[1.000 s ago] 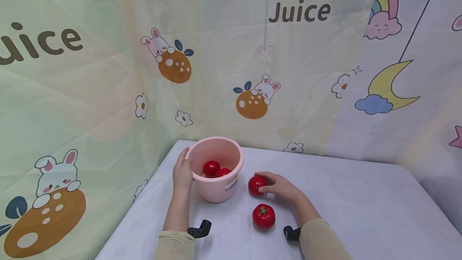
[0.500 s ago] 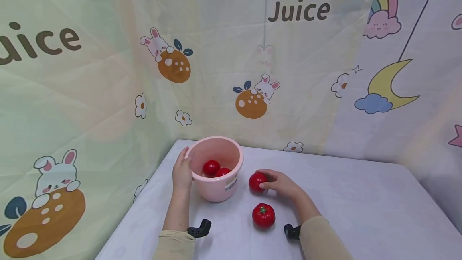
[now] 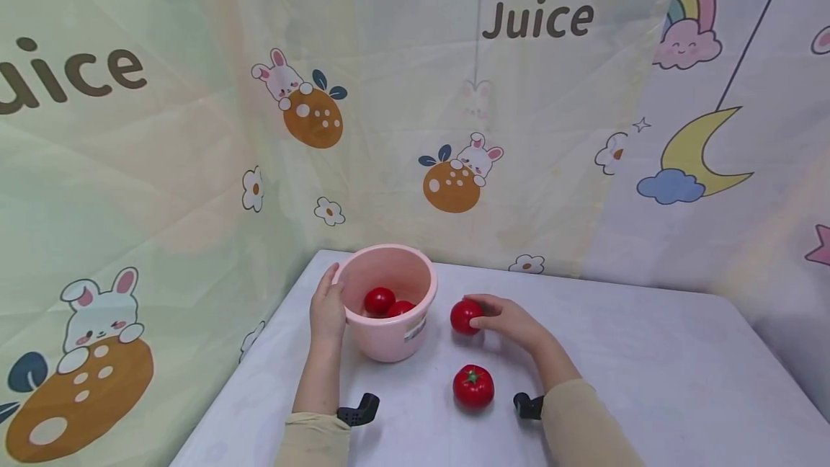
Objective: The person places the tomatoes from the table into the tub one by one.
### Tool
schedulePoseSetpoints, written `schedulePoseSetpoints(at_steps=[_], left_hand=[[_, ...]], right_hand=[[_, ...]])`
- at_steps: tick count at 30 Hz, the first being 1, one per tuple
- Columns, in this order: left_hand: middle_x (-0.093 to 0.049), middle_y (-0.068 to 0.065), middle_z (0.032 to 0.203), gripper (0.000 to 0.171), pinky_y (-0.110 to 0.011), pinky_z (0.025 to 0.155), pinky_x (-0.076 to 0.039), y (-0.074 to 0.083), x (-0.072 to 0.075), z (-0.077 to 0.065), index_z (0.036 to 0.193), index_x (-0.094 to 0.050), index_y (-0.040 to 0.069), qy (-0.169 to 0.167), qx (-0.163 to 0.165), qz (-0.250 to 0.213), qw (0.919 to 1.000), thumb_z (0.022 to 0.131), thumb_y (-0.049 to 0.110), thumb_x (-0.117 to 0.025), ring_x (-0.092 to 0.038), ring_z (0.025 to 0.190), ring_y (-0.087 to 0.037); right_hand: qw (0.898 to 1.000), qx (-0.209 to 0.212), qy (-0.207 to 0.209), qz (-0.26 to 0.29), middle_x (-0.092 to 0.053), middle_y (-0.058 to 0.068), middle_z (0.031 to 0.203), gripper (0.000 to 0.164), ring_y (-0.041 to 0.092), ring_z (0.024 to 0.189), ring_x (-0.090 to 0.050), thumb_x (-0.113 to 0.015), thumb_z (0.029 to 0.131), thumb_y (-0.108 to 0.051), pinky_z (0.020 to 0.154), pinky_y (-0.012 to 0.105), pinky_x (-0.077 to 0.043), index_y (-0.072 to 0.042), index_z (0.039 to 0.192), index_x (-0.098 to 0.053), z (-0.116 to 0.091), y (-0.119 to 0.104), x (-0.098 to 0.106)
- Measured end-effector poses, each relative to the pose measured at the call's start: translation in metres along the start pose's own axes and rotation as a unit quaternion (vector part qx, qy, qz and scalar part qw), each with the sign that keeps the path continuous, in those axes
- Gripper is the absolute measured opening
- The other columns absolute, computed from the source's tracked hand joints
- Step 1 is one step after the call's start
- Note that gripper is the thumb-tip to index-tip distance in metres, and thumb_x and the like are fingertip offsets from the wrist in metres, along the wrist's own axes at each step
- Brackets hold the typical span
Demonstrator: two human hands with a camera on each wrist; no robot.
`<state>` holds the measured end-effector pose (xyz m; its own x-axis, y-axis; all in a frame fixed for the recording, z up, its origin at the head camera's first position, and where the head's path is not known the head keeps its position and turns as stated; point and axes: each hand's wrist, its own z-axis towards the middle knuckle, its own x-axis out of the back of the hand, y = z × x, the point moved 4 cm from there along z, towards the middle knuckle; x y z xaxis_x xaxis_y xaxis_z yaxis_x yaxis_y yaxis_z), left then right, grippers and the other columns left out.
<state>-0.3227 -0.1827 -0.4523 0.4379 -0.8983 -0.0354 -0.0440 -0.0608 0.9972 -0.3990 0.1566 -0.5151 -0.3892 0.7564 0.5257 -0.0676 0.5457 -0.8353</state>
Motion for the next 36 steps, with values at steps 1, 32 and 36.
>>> schedulePoseSetpoints(at_steps=[1, 32, 36], left_hand=[[-0.038, 0.012, 0.156, 0.046, -0.051, 0.110, -0.043, 0.000, 0.000, 0.000, 0.147, -0.038, 0.047, 0.000, 0.000, 0.000, 1.0000, 0.102, 0.037, -0.043, -0.030, 0.149, -0.023], [-0.037, 0.013, 0.157, 0.046, -0.053, 0.112, -0.041, -0.003, 0.000, 0.003, 0.147, -0.037, 0.048, -0.005, -0.001, 0.002, 1.0000, 0.102, 0.039, -0.042, -0.028, 0.150, -0.022], [-0.038, 0.012, 0.156, 0.045, -0.052, 0.110, -0.043, -0.003, 0.001, 0.003, 0.147, -0.037, 0.048, -0.006, -0.004, 0.002, 1.0000, 0.103, 0.039, -0.041, -0.029, 0.149, -0.023]], right_hand=[[1.000, 0.005, -0.001, -0.002, -0.054, 0.002, 0.142, 0.073, 0.031, 0.135, -0.044, -0.080, 0.074, -0.053, 0.098, 0.054, -0.051, -0.036, 0.140, -0.053, 0.000, -0.002, 0.002], [0.995, 0.092, 0.009, 0.029, -0.047, 0.008, 0.148, 0.074, 0.036, 0.137, -0.039, -0.078, 0.081, -0.040, 0.099, 0.051, -0.051, -0.028, 0.147, -0.045, -0.003, -0.082, 0.073], [0.992, 0.115, 0.012, 0.040, -0.046, 0.009, 0.148, 0.073, 0.036, 0.136, -0.039, -0.078, 0.083, -0.035, 0.097, 0.048, -0.053, -0.025, 0.147, -0.045, -0.004, -0.096, 0.084]])
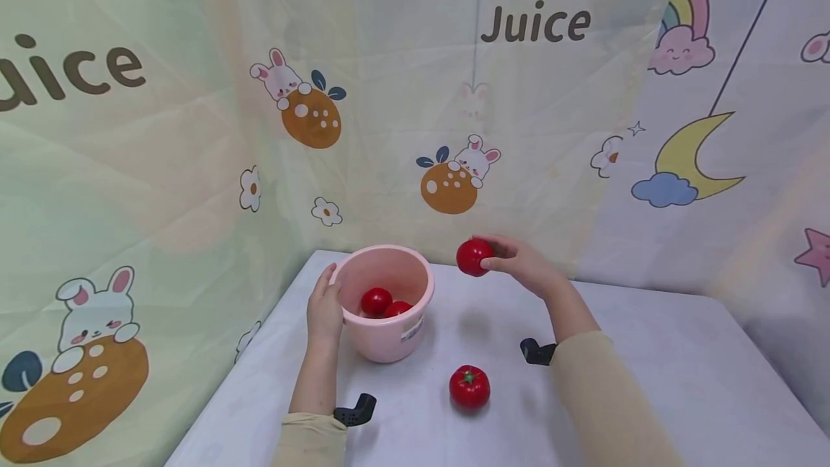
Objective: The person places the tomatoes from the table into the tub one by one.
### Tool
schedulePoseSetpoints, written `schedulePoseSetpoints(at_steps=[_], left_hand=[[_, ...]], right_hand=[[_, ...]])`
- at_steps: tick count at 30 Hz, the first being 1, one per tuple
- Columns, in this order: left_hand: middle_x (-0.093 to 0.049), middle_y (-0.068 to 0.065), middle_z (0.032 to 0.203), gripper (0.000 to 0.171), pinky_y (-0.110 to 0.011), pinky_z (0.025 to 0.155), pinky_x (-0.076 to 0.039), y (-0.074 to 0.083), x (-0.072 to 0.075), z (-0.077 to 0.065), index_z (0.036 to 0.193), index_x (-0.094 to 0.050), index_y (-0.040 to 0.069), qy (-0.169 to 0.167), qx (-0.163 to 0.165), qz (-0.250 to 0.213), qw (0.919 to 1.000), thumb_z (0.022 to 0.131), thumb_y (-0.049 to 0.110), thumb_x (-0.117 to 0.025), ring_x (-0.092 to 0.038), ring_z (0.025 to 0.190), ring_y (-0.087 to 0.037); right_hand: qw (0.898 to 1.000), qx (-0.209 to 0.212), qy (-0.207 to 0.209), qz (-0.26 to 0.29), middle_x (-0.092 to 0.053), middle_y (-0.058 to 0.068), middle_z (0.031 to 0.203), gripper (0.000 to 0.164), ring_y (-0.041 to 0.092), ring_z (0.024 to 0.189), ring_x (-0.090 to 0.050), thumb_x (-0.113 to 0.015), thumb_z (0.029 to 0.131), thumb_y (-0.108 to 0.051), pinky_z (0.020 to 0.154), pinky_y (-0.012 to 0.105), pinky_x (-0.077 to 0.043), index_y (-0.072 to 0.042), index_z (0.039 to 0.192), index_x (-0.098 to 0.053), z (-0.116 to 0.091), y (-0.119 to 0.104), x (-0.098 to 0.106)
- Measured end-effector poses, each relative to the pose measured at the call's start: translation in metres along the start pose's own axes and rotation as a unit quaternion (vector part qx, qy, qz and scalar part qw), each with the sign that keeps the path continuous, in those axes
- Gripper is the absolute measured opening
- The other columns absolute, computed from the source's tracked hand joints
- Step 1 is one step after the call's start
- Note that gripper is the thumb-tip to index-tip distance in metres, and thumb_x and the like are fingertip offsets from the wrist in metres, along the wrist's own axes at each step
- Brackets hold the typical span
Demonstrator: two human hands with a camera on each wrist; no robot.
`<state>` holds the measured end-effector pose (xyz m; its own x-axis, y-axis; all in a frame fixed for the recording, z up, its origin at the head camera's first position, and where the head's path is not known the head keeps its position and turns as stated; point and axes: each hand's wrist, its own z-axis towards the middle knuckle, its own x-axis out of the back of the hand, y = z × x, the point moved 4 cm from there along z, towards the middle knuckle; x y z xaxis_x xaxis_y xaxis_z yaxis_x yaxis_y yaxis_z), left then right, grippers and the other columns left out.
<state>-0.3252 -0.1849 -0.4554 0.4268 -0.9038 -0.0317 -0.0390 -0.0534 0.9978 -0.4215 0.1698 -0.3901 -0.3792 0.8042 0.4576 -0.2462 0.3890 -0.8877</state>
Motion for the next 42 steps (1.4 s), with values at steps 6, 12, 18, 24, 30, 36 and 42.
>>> schedulePoseSetpoints(at_steps=[6, 12, 18, 24, 30, 36, 42], left_hand=[[-0.037, 0.012, 0.156, 0.045, -0.051, 0.106, -0.047, -0.001, 0.001, 0.000, 0.146, -0.037, 0.049, -0.005, 0.000, -0.003, 1.0000, 0.102, 0.041, -0.043, -0.031, 0.148, -0.023], [-0.038, 0.011, 0.156, 0.046, -0.051, 0.105, -0.048, -0.002, 0.002, 0.000, 0.147, -0.037, 0.047, 0.000, 0.001, -0.002, 1.0000, 0.102, 0.040, -0.044, -0.032, 0.147, -0.023], [-0.038, 0.012, 0.156, 0.047, -0.051, 0.110, -0.044, -0.002, 0.001, 0.000, 0.148, -0.037, 0.046, 0.001, 0.000, -0.006, 1.0000, 0.102, 0.039, -0.044, -0.030, 0.149, -0.022], [-0.037, 0.013, 0.156, 0.047, -0.051, 0.109, -0.044, -0.001, 0.001, 0.001, 0.147, -0.037, 0.048, 0.005, 0.003, -0.004, 1.0000, 0.101, 0.040, -0.045, -0.030, 0.149, -0.022], [-0.038, 0.012, 0.156, 0.047, -0.051, 0.109, -0.044, 0.002, 0.002, 0.000, 0.147, -0.037, 0.048, 0.005, 0.004, -0.005, 1.0000, 0.101, 0.039, -0.045, -0.031, 0.148, -0.022], [-0.037, 0.012, 0.157, 0.047, -0.052, 0.110, -0.043, 0.004, 0.001, 0.000, 0.148, -0.037, 0.047, 0.006, -0.001, -0.001, 1.0000, 0.102, 0.038, -0.044, -0.030, 0.149, -0.022], [-0.038, 0.012, 0.156, 0.046, -0.051, 0.108, -0.045, 0.001, 0.000, 0.000, 0.147, -0.037, 0.048, 0.004, 0.005, -0.001, 1.0000, 0.102, 0.039, -0.044, -0.032, 0.148, -0.023]], right_hand=[[1.000, -0.013, -0.014, 0.011, -0.045, 0.009, 0.148, 0.071, 0.035, 0.137, -0.039, -0.076, 0.084, -0.036, 0.097, 0.047, -0.053, -0.026, 0.147, -0.045, 0.004, -0.017, 0.005], [0.999, -0.027, -0.032, 0.007, -0.048, 0.007, 0.146, 0.069, 0.034, 0.135, -0.041, -0.077, 0.083, -0.037, 0.098, 0.049, -0.052, -0.028, 0.145, -0.048, 0.012, -0.027, 0.000], [0.997, 0.006, -0.070, 0.032, -0.049, 0.008, 0.146, 0.067, 0.035, 0.135, -0.043, -0.078, 0.083, -0.029, 0.094, 0.043, -0.056, -0.024, 0.144, -0.049, 0.018, -0.041, -0.008], [0.994, 0.021, -0.098, 0.034, -0.051, 0.007, 0.143, 0.068, 0.034, 0.133, -0.045, -0.080, 0.081, -0.025, 0.094, 0.043, -0.057, -0.023, 0.143, -0.051, 0.021, -0.059, -0.020], [0.989, 0.040, -0.142, 0.033, -0.054, 0.005, 0.141, 0.064, 0.031, 0.132, -0.048, -0.077, 0.084, -0.023, 0.094, 0.042, -0.056, -0.022, 0.143, -0.051, 0.033, -0.069, -0.038], [0.980, 0.061, -0.183, 0.051, -0.054, 0.004, 0.143, 0.064, 0.030, 0.134, -0.047, -0.074, 0.086, -0.018, 0.097, 0.043, -0.055, -0.017, 0.145, -0.049, 0.044, -0.080, -0.055], [0.977, 0.066, -0.194, 0.054, -0.055, 0.002, 0.142, 0.065, 0.029, 0.133, -0.049, -0.077, 0.084, -0.020, 0.098, 0.044, -0.054, -0.018, 0.143, -0.051, 0.051, -0.086, -0.068]])
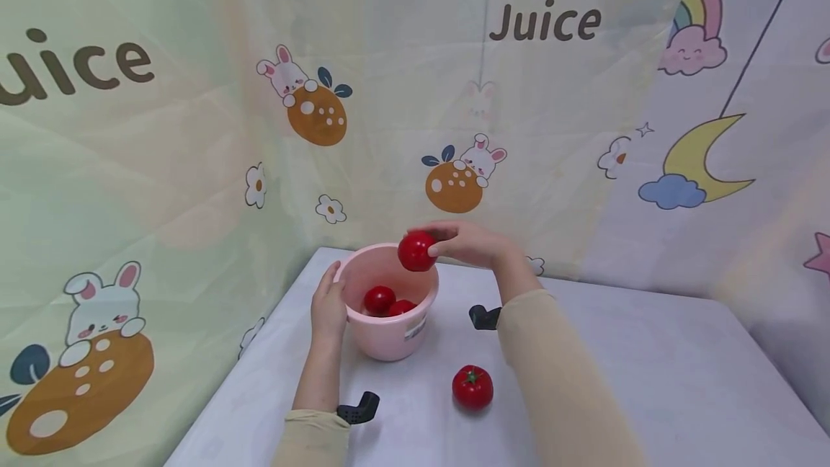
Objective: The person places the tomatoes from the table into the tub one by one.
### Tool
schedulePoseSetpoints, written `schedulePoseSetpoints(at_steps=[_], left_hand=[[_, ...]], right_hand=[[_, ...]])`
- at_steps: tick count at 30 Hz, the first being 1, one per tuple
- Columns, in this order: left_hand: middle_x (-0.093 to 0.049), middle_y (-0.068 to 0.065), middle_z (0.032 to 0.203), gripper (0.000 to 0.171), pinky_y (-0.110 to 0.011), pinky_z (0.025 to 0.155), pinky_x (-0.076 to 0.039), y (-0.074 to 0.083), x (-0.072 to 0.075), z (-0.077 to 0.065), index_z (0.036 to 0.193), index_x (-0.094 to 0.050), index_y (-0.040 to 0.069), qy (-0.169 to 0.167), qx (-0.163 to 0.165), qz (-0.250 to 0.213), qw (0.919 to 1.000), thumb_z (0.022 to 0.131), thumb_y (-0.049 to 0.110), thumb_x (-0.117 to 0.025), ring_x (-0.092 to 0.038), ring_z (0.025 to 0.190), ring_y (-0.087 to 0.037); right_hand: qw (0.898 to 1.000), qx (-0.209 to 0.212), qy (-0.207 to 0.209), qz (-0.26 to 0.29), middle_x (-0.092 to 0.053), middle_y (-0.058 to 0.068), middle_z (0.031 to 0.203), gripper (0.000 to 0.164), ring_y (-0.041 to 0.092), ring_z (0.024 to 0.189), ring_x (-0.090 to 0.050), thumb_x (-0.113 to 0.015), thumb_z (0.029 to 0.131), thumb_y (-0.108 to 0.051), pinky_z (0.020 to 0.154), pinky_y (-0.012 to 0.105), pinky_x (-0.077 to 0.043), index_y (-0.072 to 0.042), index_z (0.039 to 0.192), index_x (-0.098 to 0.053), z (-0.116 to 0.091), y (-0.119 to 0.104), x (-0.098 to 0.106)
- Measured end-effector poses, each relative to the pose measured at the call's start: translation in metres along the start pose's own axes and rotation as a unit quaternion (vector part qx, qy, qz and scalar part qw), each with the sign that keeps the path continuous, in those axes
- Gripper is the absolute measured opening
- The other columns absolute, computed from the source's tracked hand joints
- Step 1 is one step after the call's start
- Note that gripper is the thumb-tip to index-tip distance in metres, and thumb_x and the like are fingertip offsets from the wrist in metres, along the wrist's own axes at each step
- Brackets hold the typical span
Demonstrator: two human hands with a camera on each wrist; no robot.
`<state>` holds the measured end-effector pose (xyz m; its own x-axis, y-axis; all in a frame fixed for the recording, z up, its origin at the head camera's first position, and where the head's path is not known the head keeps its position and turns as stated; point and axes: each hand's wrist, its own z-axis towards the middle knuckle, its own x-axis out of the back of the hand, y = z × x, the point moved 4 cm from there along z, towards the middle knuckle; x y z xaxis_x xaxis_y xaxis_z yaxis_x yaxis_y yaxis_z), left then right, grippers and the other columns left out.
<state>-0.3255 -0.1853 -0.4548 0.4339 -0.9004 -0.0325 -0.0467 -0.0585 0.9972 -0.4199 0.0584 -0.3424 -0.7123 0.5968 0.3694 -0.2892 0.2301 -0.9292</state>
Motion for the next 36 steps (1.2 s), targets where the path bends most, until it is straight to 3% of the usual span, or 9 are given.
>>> schedulePoseSetpoints(at_steps=[8, 13, 22, 30, 36], left_hand=[[-0.038, 0.010, 0.156, 0.047, -0.052, 0.107, -0.046, -0.001, 0.000, 0.000, 0.147, -0.038, 0.047, 0.003, -0.013, 0.005, 0.9999, 0.102, 0.037, -0.043, -0.033, 0.147, -0.024], [-0.040, 0.007, 0.156, 0.046, -0.054, 0.111, -0.041, 0.001, 0.001, 0.000, 0.148, -0.040, 0.041, 0.013, -0.034, 0.020, 0.9991, 0.102, 0.032, -0.039, -0.033, 0.147, -0.025], [-0.039, 0.009, 0.157, 0.047, -0.054, 0.112, -0.040, 0.003, 0.000, -0.002, 0.149, -0.039, 0.042, 0.007, -0.029, 0.015, 0.9994, 0.103, 0.033, -0.040, -0.031, 0.148, -0.024], [-0.038, 0.008, 0.158, 0.047, -0.054, 0.114, -0.037, 0.003, 0.000, -0.002, 0.149, -0.039, 0.041, 0.006, -0.020, 0.011, 0.9997, 0.103, 0.031, -0.038, -0.030, 0.149, -0.024], [-0.038, 0.009, 0.157, 0.047, -0.055, 0.114, -0.037, 0.004, 0.001, -0.002, 0.148, -0.039, 0.042, 0.006, -0.018, 0.009, 0.9998, 0.103, 0.032, -0.038, -0.029, 0.149, -0.024]], right_hand=[[0.999, -0.044, -0.011, 0.001, -0.057, 0.000, 0.139, 0.064, 0.026, 0.132, -0.049, -0.080, 0.081, -0.024, 0.099, 0.045, -0.053, -0.023, 0.140, -0.055, 0.016, 0.002, -0.011], [0.996, -0.079, -0.019, -0.045, -0.061, -0.003, 0.133, 0.057, 0.023, 0.130, -0.050, -0.081, 0.080, -0.031, 0.097, 0.044, -0.054, -0.032, 0.133, -0.061, 0.026, 0.003, -0.018], [0.984, -0.114, -0.042, -0.127, -0.064, -0.006, 0.126, 0.052, 0.021, 0.124, -0.053, -0.081, 0.079, -0.037, 0.093, 0.041, -0.056, -0.037, 0.128, -0.064, 0.041, 0.005, -0.031], [0.976, -0.141, -0.059, -0.159, -0.062, -0.007, 0.127, 0.067, 0.022, 0.125, -0.051, -0.086, 0.072, -0.035, 0.089, 0.038, -0.058, -0.031, 0.134, -0.061, 0.046, 0.009, -0.042], [0.973, -0.145, -0.060, -0.170, -0.061, -0.006, 0.128, 0.066, 0.022, 0.125, -0.051, -0.085, 0.074, -0.033, 0.090, 0.039, -0.058, -0.031, 0.135, -0.061, 0.048, 0.009, -0.047]])
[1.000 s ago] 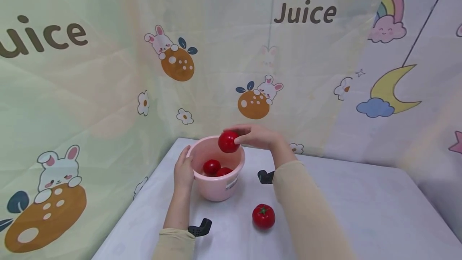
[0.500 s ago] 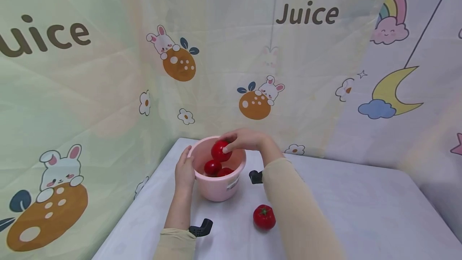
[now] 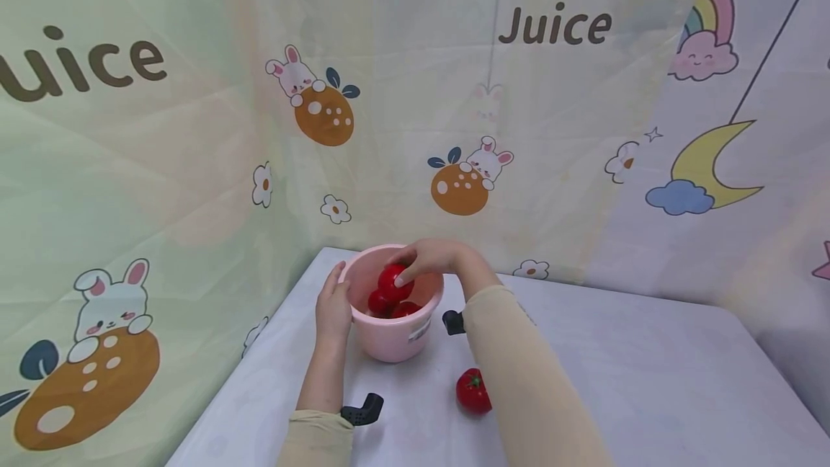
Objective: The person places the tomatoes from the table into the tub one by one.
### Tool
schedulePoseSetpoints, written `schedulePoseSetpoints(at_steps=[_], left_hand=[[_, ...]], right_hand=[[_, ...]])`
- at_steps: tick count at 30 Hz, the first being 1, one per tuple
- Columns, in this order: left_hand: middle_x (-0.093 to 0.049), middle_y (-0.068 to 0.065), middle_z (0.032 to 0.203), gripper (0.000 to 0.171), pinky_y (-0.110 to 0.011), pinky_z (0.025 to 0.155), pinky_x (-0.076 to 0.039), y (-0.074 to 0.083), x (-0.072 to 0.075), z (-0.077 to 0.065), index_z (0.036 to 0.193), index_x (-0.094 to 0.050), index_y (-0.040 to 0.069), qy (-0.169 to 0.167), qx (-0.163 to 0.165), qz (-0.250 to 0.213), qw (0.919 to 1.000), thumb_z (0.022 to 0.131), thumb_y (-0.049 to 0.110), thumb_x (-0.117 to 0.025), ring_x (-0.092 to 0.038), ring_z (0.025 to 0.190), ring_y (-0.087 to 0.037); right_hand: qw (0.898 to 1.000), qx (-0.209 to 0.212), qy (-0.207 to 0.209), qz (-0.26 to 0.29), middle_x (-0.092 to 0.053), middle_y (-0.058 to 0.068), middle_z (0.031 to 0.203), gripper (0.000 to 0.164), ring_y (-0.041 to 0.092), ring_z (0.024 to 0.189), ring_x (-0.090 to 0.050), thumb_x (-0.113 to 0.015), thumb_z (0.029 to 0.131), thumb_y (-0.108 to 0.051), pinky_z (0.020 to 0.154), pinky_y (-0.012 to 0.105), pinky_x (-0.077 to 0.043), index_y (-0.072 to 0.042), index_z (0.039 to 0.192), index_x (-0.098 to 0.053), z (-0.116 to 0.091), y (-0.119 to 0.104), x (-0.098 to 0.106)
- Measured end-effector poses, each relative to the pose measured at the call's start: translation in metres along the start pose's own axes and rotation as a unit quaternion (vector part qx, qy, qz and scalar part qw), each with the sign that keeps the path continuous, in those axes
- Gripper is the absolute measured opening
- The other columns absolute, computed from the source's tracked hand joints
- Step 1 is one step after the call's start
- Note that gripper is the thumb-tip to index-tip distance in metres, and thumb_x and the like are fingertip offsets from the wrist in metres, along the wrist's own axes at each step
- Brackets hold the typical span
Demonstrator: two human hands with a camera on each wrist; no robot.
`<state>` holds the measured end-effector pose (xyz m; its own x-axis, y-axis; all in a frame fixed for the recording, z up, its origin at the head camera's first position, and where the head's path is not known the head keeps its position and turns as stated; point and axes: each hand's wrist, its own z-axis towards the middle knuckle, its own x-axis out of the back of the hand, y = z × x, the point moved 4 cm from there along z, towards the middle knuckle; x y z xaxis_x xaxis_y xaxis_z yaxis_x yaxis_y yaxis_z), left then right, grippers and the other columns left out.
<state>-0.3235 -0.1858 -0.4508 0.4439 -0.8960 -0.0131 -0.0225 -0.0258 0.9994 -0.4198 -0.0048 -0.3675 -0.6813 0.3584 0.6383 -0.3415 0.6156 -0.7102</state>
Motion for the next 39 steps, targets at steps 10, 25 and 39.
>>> schedulePoseSetpoints(at_steps=[10, 25, 39], left_hand=[[-0.038, 0.010, 0.157, 0.047, -0.053, 0.115, -0.036, -0.001, -0.001, -0.001, 0.149, -0.039, 0.041, -0.001, -0.001, -0.008, 1.0000, 0.103, 0.032, -0.039, -0.029, 0.150, -0.022], [-0.038, 0.009, 0.157, 0.050, -0.054, 0.110, -0.042, 0.000, -0.001, -0.003, 0.149, -0.036, 0.043, -0.004, 0.007, 0.001, 1.0000, 0.101, 0.035, -0.045, -0.030, 0.149, -0.024], [-0.039, 0.011, 0.156, 0.048, -0.053, 0.109, -0.044, -0.003, -0.002, -0.001, 0.148, -0.037, 0.045, 0.000, 0.005, -0.002, 1.0000, 0.101, 0.036, -0.045, -0.032, 0.148, -0.023]], right_hand=[[1.000, 0.005, -0.003, -0.010, -0.060, -0.007, 0.130, 0.061, 0.022, 0.126, -0.051, -0.082, 0.077, -0.030, 0.092, 0.040, -0.057, -0.033, 0.134, -0.061, 0.001, 0.003, -0.004], [0.999, 0.047, 0.007, -0.009, -0.060, -0.012, 0.133, 0.058, 0.018, 0.130, -0.051, -0.076, 0.083, -0.037, 0.101, 0.046, -0.052, -0.028, 0.138, -0.058, -0.003, 0.004, -0.006], [0.992, 0.075, 0.085, 0.061, -0.062, -0.013, 0.133, 0.045, 0.018, 0.132, -0.049, -0.068, 0.090, -0.037, 0.106, 0.054, -0.046, -0.032, 0.134, -0.061, -0.028, 0.023, 0.004]])
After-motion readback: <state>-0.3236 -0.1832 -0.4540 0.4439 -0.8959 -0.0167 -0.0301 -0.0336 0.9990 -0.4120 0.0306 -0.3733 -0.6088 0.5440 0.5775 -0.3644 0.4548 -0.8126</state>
